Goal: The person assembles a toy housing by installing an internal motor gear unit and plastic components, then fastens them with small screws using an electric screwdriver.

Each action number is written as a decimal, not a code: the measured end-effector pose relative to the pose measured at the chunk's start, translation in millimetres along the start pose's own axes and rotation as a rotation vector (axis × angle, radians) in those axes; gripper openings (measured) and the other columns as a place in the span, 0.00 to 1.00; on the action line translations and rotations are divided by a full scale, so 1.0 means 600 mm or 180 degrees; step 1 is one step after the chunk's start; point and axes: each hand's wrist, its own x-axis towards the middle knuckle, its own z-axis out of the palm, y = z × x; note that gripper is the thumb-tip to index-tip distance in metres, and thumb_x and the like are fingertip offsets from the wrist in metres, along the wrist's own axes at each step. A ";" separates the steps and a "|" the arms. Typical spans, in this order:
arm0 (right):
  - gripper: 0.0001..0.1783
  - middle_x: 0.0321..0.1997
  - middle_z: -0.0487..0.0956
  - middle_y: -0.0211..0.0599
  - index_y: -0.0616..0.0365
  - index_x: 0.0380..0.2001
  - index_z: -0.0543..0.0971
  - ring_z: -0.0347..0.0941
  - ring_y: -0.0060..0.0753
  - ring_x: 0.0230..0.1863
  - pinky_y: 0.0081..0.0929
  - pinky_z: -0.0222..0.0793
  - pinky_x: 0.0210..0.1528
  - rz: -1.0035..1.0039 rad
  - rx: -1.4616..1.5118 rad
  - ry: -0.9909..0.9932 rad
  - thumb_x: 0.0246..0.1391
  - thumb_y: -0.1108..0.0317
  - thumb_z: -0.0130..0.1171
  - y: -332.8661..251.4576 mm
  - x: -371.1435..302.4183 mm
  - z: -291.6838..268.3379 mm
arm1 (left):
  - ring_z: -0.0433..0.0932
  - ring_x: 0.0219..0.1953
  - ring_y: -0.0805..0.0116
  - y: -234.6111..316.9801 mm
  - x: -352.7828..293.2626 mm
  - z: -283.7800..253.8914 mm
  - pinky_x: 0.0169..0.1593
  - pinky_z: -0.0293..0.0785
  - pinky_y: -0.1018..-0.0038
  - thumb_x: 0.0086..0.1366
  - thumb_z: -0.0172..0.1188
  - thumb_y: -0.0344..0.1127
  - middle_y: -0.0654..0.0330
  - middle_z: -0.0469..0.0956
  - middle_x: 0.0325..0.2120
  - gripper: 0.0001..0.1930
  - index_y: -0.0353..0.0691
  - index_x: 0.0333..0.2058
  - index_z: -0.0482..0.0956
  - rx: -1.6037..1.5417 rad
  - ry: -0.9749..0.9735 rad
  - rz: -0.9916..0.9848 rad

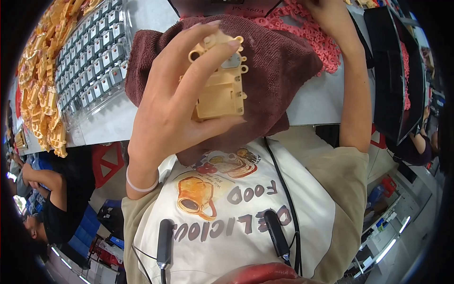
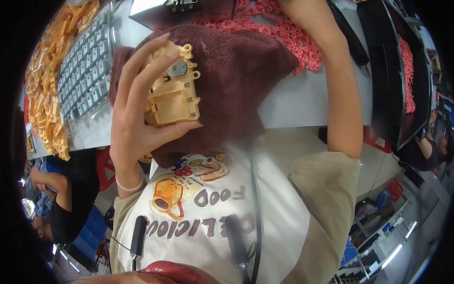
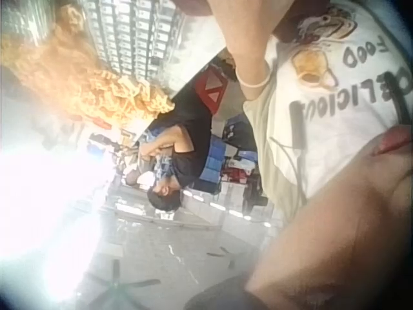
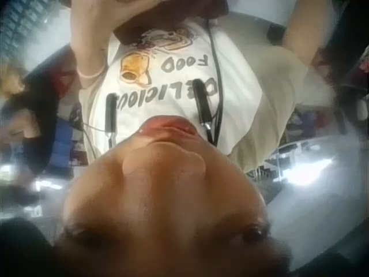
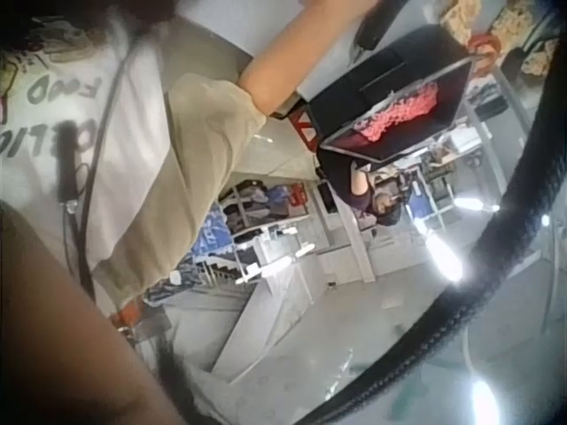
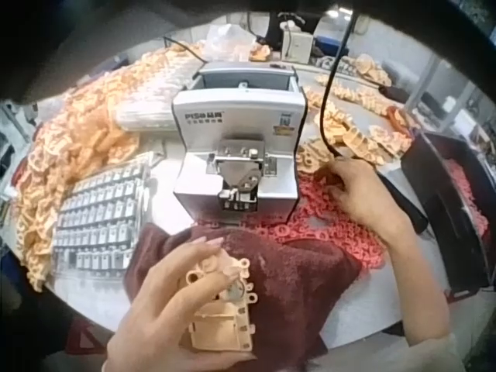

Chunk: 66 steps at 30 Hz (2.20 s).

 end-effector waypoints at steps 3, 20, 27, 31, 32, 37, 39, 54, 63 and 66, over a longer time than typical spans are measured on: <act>0.14 0.39 0.78 0.55 0.67 0.38 0.78 0.74 0.54 0.43 0.40 0.69 0.48 0.0242 0.0025 -0.0105 0.44 0.79 0.57 0.005 -0.018 -0.021 | 0.69 0.58 0.50 -0.007 0.020 0.000 0.58 0.70 0.59 0.33 0.79 0.38 0.49 0.66 0.59 0.44 0.42 0.55 0.73 -0.0275 -0.0008 0.0352; 0.14 0.41 0.77 0.52 0.67 0.38 0.79 0.73 0.54 0.45 0.39 0.69 0.49 -0.0490 0.0459 -0.0138 0.44 0.78 0.58 -0.012 0.033 0.009 | 0.66 0.61 0.48 -0.014 0.022 0.002 0.59 0.68 0.58 0.35 0.78 0.41 0.48 0.64 0.60 0.42 0.43 0.54 0.74 -0.0495 -0.0290 0.0347; 0.14 0.41 0.77 0.54 0.68 0.36 0.77 0.72 0.57 0.46 0.40 0.68 0.49 -0.0723 0.0302 0.0164 0.41 0.77 0.59 -0.034 0.031 0.014 | 0.66 0.61 0.49 -0.016 0.018 0.000 0.60 0.67 0.58 0.34 0.78 0.41 0.49 0.64 0.60 0.42 0.43 0.54 0.75 -0.0437 -0.0257 0.0393; 0.11 0.33 0.79 0.46 0.68 0.32 0.77 0.75 0.41 0.35 0.31 0.71 0.39 -0.0144 0.0292 0.0198 0.41 0.77 0.61 -0.048 0.013 -0.035 | 0.65 0.62 0.50 -0.014 0.023 0.002 0.60 0.66 0.60 0.35 0.79 0.38 0.47 0.64 0.60 0.45 0.40 0.56 0.70 -0.0605 -0.0291 0.0389; 0.09 0.30 0.78 0.42 0.67 0.31 0.77 0.74 0.34 0.32 0.28 0.70 0.37 0.0466 0.0033 0.0247 0.43 0.76 0.62 -0.025 0.002 -0.039 | 0.65 0.62 0.50 -0.014 0.020 0.001 0.61 0.66 0.61 0.35 0.79 0.37 0.47 0.63 0.61 0.47 0.38 0.58 0.68 -0.0712 -0.0273 0.0360; 0.04 0.28 0.78 0.33 0.63 0.28 0.78 0.72 0.19 0.31 0.18 0.67 0.36 0.0714 0.2006 0.0115 0.50 0.75 0.63 -0.130 -0.052 -0.100 | 0.64 0.62 0.52 -0.012 0.018 0.009 0.62 0.64 0.63 0.35 0.80 0.36 0.46 0.63 0.61 0.49 0.36 0.59 0.65 -0.0973 -0.0168 0.0211; 0.06 0.32 0.77 0.36 0.64 0.30 0.78 0.72 0.20 0.33 0.16 0.66 0.37 0.0820 0.2167 -0.0059 0.48 0.78 0.64 -0.201 -0.061 -0.094 | 0.67 0.60 0.54 -0.002 0.029 0.008 0.60 0.65 0.65 0.37 0.79 0.36 0.49 0.66 0.59 0.46 0.36 0.58 0.66 -0.0883 0.0028 0.0548; 0.13 0.32 0.78 0.33 0.60 0.29 0.84 0.71 0.29 0.33 0.22 0.66 0.33 -0.1188 0.0076 0.0956 0.35 0.69 0.74 -0.217 -0.122 0.006 | 0.68 0.58 0.55 -0.054 -0.001 0.021 0.58 0.67 0.66 0.38 0.78 0.36 0.50 0.68 0.57 0.46 0.36 0.58 0.66 -0.0333 0.0261 0.0629; 0.10 0.31 0.79 0.34 0.62 0.30 0.81 0.71 0.31 0.33 0.22 0.65 0.40 -0.1142 0.0554 0.0526 0.43 0.71 0.70 -0.201 -0.117 0.004 | 0.69 0.57 0.56 -0.066 -0.011 0.024 0.56 0.68 0.66 0.39 0.77 0.36 0.51 0.69 0.56 0.44 0.36 0.57 0.67 -0.0049 0.0384 0.0758; 0.14 0.27 0.73 0.31 0.62 0.26 0.81 0.67 0.22 0.30 0.19 0.61 0.34 -0.0561 0.0864 0.0533 0.41 0.65 0.74 -0.230 -0.111 -0.001 | 0.70 0.55 0.57 -0.070 -0.014 0.010 0.55 0.68 0.67 0.40 0.76 0.35 0.52 0.70 0.54 0.41 0.36 0.55 0.68 -0.0050 0.0337 0.0715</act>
